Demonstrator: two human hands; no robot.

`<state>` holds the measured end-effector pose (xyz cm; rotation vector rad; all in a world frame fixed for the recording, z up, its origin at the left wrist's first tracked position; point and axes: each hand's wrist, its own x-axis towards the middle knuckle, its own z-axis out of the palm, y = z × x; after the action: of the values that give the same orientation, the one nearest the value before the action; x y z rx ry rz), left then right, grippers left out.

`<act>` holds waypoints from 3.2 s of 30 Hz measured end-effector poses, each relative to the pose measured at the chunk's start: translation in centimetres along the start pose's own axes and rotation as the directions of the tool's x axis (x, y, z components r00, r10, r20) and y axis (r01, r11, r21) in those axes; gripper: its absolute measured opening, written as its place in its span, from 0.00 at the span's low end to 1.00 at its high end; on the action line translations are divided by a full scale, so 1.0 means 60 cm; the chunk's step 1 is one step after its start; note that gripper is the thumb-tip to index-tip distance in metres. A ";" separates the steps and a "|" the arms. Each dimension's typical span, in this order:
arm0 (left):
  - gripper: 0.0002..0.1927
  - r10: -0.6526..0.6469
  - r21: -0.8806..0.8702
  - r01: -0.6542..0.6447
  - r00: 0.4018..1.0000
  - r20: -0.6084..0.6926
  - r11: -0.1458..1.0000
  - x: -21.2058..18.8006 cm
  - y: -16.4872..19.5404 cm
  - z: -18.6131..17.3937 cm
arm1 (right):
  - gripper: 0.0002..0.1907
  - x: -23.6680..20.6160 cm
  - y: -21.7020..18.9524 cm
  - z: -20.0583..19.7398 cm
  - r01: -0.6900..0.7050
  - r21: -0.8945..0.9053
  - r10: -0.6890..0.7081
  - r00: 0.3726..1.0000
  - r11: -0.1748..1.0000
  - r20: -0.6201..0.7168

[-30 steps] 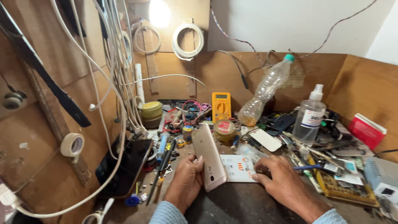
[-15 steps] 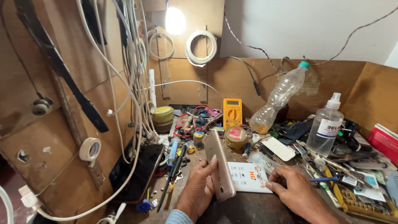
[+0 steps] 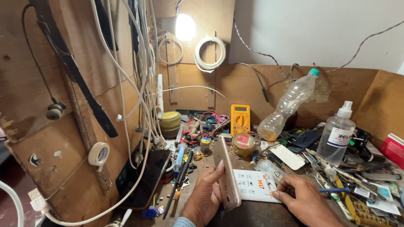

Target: The person removes the back cover of a smartphone, sets it aside, and uses a small metal tool to scrape residue from the phone's internal frame. The person also briefly handles a plastic bottle and a cotton swab before continuing to scrape the phone's interior.

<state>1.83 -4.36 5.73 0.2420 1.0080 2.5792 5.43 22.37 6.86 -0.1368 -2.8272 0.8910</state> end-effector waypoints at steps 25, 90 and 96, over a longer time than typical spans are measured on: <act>0.22 0.007 0.178 0.010 0.995 -0.099 0.984 0.006 -0.004 0.004 | 0.08 -0.003 0.030 0.088 0.101 0.499 0.065 0.950 0.861 -0.304; 0.38 0.047 -0.058 -0.073 0.927 -0.371 0.996 0.086 0.008 0.070 | 0.10 0.002 0.044 0.076 -0.027 0.709 0.252 0.944 0.704 -0.215; 0.36 0.109 -0.051 -0.129 0.951 -0.289 0.990 0.067 -0.005 0.073 | 0.10 0.001 0.031 0.069 -0.056 0.720 0.286 0.937 0.691 -0.202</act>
<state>-0.56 0.12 8.81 -0.0956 1.0244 2.8112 4.66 21.57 2.45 -0.3971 -2.0270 1.7633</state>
